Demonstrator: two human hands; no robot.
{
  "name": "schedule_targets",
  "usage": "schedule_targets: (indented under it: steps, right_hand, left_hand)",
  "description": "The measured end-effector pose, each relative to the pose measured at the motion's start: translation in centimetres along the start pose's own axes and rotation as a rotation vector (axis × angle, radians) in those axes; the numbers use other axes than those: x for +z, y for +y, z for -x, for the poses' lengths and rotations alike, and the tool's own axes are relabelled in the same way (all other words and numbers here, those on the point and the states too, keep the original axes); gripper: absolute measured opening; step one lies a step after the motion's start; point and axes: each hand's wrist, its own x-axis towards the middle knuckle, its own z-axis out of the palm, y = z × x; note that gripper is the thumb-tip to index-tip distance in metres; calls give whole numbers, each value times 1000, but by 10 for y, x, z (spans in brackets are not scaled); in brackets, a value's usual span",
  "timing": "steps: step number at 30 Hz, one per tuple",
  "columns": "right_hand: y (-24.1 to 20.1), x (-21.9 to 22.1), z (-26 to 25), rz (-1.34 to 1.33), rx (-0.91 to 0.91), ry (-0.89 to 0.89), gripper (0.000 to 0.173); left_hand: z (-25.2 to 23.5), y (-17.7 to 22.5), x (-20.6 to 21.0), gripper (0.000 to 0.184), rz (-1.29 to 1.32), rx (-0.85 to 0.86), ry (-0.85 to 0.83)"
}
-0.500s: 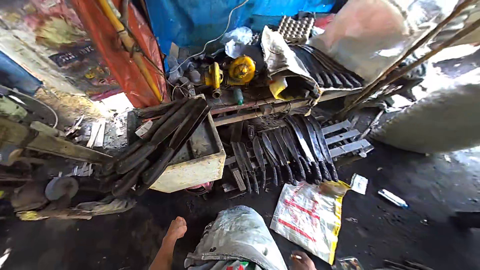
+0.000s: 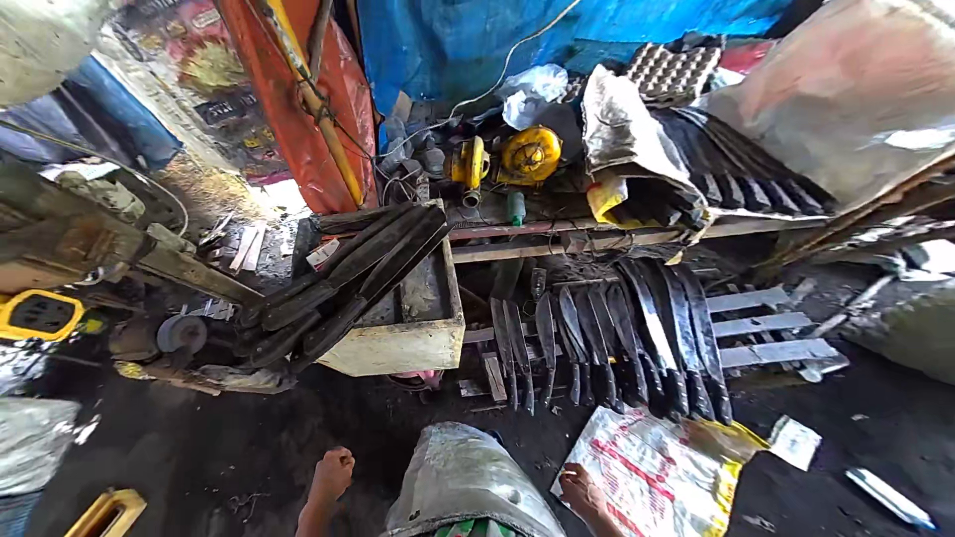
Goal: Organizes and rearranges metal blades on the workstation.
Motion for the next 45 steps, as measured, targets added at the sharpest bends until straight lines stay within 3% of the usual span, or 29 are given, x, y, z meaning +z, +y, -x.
schedule_targets:
  steps: [7,12,15,18,23,27,32,36,40,45]
  right_hand:
    - [28,-14,-40,226,-48,-113,44]
    - [-10,-46,-60,259,-95,-161,40]
    - [-41,-61,-73,300,-147,-150,40]
    - [-63,-61,-87,280,-191,-128,39]
    - [-80,-50,-79,253,-266,-152,39]
    - [-107,-31,-41,247,-584,-49,43]
    - [-175,-13,52,9,-950,163,47]
    - [-253,-7,119,-36,-1272,274,49]
    - [-349,15,182,26,-1524,254,49]
    - [-450,74,215,240,-1764,228,56]
  left_hand:
    - [48,-11,28,27,57,-204,-13]
    - [76,-28,54,27,64,-253,-36]
    - [91,-6,42,27,-56,-170,24]
    - [116,59,-1,33,-154,16,235]
    - [154,170,-87,37,-229,368,836]
    - [135,193,-131,38,-227,541,1072]
    - [111,182,-141,44,-8,458,1156]
    - [87,153,-135,53,476,298,1020]
    - [69,148,-139,50,1211,367,621]
    - [58,161,-148,38,1517,451,317]
